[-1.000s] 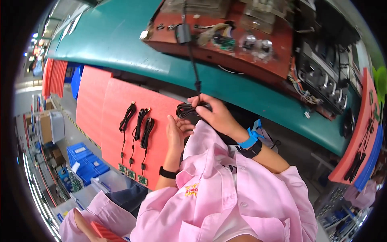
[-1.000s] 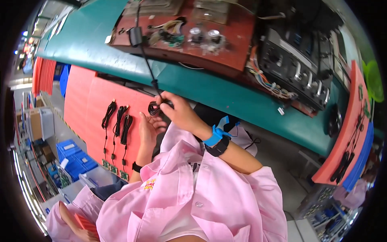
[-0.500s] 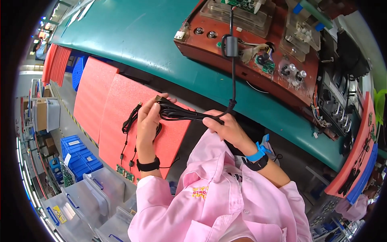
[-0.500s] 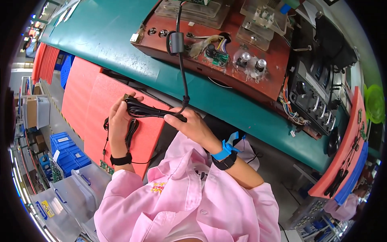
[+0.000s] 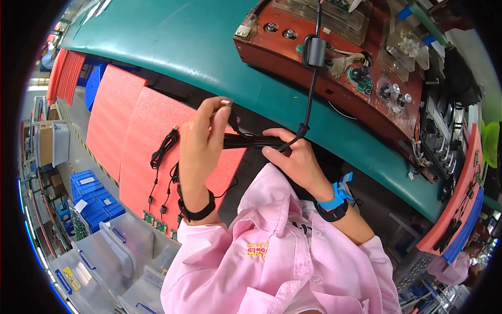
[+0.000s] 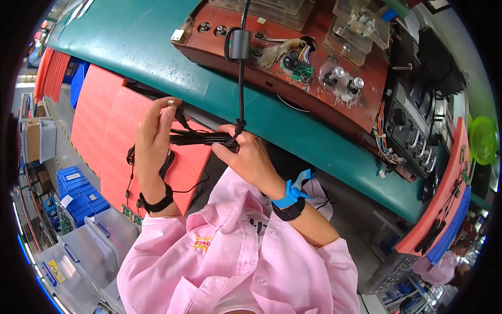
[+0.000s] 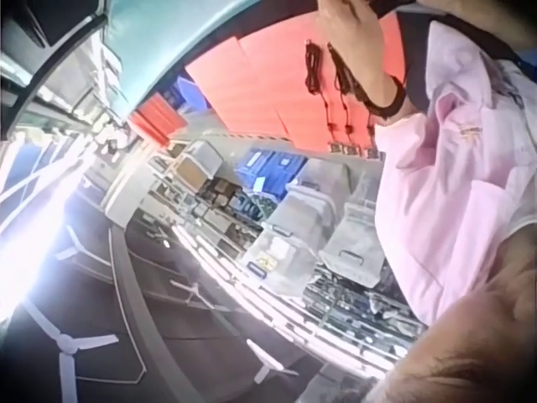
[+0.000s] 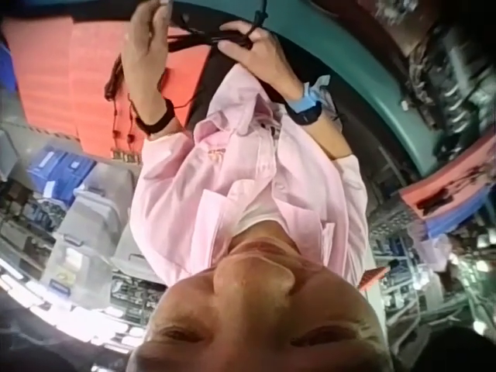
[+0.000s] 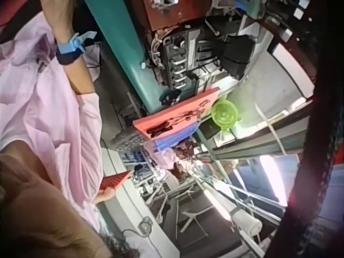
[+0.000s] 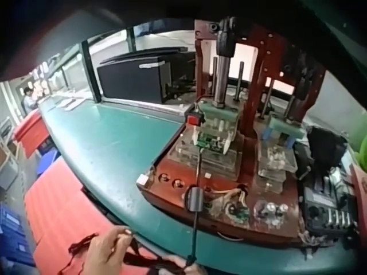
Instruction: The person connects a circuit board to a cable, places it into a testing machine, and presses buttons and levers on a control panel. After clicking a mouse, they remove the board and cable to a foam pad and repeat the process with another unit.
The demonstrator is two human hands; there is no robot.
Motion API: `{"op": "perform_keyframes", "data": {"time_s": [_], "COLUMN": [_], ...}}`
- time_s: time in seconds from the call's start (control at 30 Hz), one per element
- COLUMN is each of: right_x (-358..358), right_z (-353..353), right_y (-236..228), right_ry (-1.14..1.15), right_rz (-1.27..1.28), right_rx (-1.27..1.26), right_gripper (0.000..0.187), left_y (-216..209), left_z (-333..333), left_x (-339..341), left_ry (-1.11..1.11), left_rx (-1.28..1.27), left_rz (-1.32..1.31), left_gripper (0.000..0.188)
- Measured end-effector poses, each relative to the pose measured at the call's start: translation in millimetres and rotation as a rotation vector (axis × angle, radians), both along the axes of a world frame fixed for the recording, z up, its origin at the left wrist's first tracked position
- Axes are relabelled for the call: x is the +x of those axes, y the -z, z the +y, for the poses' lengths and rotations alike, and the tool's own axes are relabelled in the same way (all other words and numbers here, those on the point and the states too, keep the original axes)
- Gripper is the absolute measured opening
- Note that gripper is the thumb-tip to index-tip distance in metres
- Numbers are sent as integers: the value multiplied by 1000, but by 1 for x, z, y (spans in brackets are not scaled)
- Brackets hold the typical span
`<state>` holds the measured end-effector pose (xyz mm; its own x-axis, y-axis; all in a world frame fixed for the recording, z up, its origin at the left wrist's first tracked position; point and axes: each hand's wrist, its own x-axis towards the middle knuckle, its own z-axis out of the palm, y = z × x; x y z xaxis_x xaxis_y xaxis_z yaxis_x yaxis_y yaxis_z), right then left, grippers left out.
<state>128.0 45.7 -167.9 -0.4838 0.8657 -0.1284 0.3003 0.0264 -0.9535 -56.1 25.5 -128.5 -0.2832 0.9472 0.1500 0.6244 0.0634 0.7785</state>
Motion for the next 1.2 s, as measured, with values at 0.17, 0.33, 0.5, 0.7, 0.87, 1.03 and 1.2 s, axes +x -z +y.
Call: {"op": "perform_keyframes", "data": {"time_s": [0.17,0.33,0.5,0.7,0.87,1.03,1.2], "right_x": [-12,-14,13,54,63,88,148], "right_z": [-9,-6,0,7,7,4,-7], "right_y": [-1,-16,-37,-51,-53,-80,-143], "right_ry": [-47,-141,-129,-49,-128,-278,-207], "right_rz": [137,207,-10,-6,-15,-262,-628], "right_rx": [-191,-313,341,357,378,420,483], "right_gripper": [43,57,31,11,12,21,28], "left_y": [1,-20,-36,-41,-49,-68,-107], "left_z": [-7,3,37,51,56,55,69], "left_x": [24,29,22,24,28,20,6], "left_ry": [-46,-83,-112,-131,-155,-20,226], "left_rx": [4,77,239,275,205,175,316], "left_rz": [279,354,518,547,652,607,787], "left_gripper": [15,15,15,14,16,18,14]}}
